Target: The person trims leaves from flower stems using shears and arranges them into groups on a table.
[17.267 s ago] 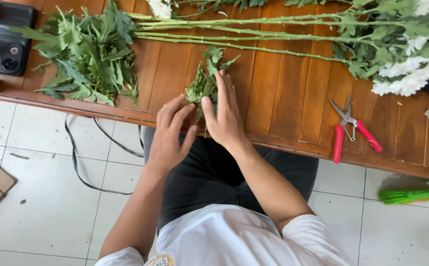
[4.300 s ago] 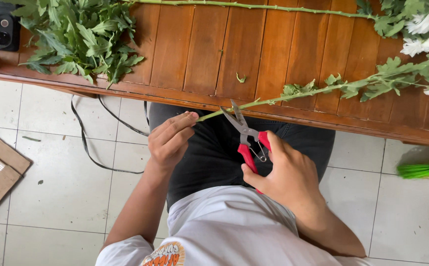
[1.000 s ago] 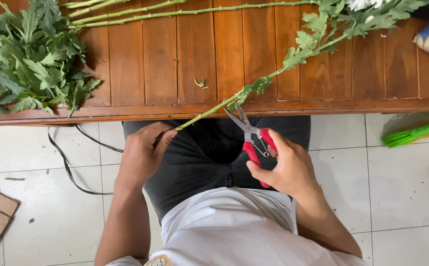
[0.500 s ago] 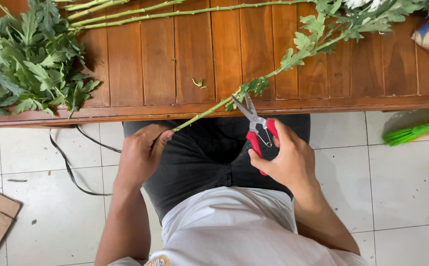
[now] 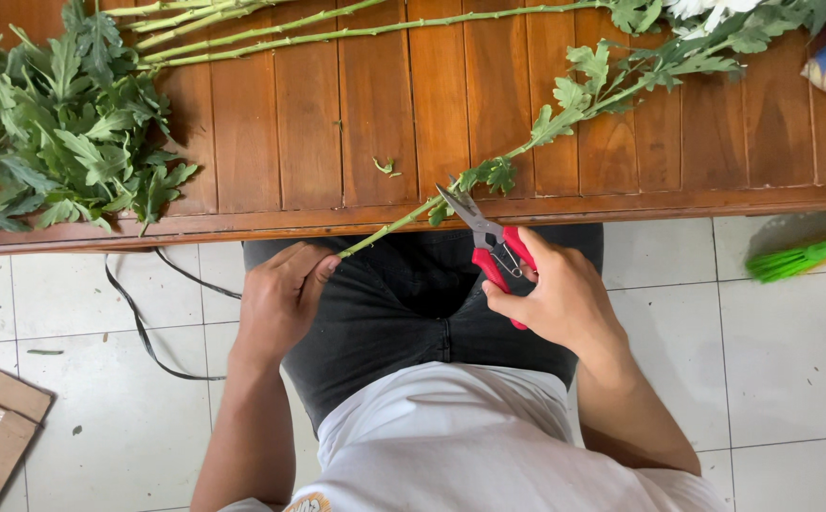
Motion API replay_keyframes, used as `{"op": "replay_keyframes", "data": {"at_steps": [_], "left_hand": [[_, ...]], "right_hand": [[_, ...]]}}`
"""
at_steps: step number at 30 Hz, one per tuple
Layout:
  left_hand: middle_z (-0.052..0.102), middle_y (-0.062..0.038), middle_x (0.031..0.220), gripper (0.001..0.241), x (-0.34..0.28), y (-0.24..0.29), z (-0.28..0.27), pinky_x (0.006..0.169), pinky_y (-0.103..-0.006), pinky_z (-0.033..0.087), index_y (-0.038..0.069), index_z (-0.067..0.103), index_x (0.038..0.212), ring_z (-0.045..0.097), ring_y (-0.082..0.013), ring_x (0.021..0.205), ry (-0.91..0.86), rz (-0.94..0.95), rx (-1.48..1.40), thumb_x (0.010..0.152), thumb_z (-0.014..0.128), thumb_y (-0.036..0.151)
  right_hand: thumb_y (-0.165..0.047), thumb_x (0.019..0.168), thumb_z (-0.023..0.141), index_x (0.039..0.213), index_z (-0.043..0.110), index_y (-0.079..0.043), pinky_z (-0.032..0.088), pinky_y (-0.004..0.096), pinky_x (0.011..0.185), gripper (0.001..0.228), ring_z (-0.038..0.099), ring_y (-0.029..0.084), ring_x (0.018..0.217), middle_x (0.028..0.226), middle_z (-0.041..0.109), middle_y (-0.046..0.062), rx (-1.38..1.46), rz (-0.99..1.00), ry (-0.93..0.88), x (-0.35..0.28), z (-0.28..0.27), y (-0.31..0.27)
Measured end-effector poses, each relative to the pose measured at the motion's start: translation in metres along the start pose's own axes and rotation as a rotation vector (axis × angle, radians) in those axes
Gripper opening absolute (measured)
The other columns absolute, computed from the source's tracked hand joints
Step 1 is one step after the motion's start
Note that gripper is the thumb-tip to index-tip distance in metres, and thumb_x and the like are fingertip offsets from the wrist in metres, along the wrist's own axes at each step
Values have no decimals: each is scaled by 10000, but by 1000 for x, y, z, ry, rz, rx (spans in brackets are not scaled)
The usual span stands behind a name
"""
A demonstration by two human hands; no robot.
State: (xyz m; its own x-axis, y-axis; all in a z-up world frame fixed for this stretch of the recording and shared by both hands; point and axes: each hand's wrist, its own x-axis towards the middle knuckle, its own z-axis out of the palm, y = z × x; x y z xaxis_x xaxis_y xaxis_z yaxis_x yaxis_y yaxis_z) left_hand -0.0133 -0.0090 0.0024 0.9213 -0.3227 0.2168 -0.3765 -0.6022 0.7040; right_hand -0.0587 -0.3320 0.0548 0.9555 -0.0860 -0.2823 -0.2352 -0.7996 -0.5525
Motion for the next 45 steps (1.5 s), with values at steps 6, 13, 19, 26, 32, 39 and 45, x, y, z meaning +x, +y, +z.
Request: {"op": "replay_keyframes", "data": {"at_steps": [6,13,19,26,32,39,45], "left_hand": [[567,-69,642,231,1,-5,1,583,-401,527,136,670,831,652,-340,633,0,29,62,1039,634,230],[577,-66,615,246,3,5,2,553,-416,530,125,664,805,643,-339,590,-28,57,132,1023,655,238],[633,-111,619,244,-5,-2,0,665,-503,546,162,687,879,664,-440,678,-110,-123,75,1052,594,306],[610,-137,563,212,-3,20,-12,774,-533,557,247,677,1201,666,-444,695,-203,-164,74,1002,632,304],[590,-48,509,134,-7,2,-4,770,-397,543,280,708,1016,668,-318,619,-128,-32,246,935,737,383],[699,84,628,119,-2,8,-8,817,-336,478,266,665,919,703,-234,647,-20,35,247,1010,676,342],[696,81,600,241,-5,10,-7,831,-363,468,202,632,836,690,-247,612,-23,21,200,1058,589,283]], "right_hand": [[-383,688,838,863,596,-105,538,402,661,409,656,314,646,611,598,92,42,12,-44,7,-10,-6],[-282,754,801,1036,687,-60,531,413,608,376,651,299,562,586,645,110,-61,-140,-32,29,-17,6],[-330,745,854,1195,651,2,512,433,597,595,614,325,580,634,577,133,31,-319,177,50,-18,2],[-231,612,880,1197,652,-37,563,339,595,657,570,241,566,663,544,89,215,-341,290,29,-11,33],[-212,571,874,1189,658,-39,576,350,621,677,572,238,613,697,561,106,261,-278,287,9,0,68],[-321,594,865,1292,641,-52,585,513,704,781,676,353,732,797,653,147,-20,-199,183,-9,-20,60],[-394,661,863,1333,631,-92,565,475,711,773,676,323,750,826,644,106,-63,-138,298,-1,-21,55]]}}
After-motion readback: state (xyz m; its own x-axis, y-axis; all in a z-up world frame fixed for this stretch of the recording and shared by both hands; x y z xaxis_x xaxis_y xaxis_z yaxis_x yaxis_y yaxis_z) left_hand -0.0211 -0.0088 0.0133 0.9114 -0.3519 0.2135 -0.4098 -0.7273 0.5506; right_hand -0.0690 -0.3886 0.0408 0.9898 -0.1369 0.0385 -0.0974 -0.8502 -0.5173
